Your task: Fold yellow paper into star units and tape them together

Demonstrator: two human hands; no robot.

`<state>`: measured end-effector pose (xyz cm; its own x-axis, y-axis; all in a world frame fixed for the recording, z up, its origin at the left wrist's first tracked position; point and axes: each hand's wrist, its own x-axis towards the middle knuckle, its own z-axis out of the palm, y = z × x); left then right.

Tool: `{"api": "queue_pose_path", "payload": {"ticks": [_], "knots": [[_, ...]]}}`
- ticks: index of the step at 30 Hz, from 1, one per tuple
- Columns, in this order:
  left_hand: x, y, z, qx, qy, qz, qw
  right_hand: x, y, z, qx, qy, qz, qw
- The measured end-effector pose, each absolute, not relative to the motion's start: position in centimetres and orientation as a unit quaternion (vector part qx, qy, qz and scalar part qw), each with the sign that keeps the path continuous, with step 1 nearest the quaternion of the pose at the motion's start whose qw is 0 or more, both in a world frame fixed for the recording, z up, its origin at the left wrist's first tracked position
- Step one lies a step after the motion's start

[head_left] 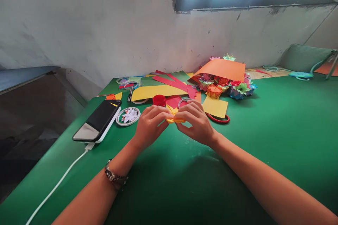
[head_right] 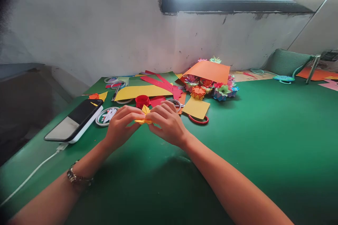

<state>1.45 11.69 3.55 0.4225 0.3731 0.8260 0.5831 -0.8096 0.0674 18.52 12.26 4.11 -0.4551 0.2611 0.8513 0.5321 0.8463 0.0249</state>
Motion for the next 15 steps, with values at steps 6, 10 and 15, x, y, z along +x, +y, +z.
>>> {"api": "queue_pose_path", "payload": {"ticks": [6,10,15], "knots": [[1.8,11.7,3.5,-0.792,-0.327,-0.515,0.020,18.8,12.2,4.0,-0.233,-0.835,-0.195,0.460],[2.0,12.1,3.4,-0.665,-0.412,-0.573,-0.242,19.2,12.2,4.2,-0.239,-0.818,-0.262,0.452],[2.5,11.9,3.4,-0.486,-0.358,-0.476,-0.640,19.4,12.5,4.5,-0.248,-0.795,-0.347,0.430]]}}
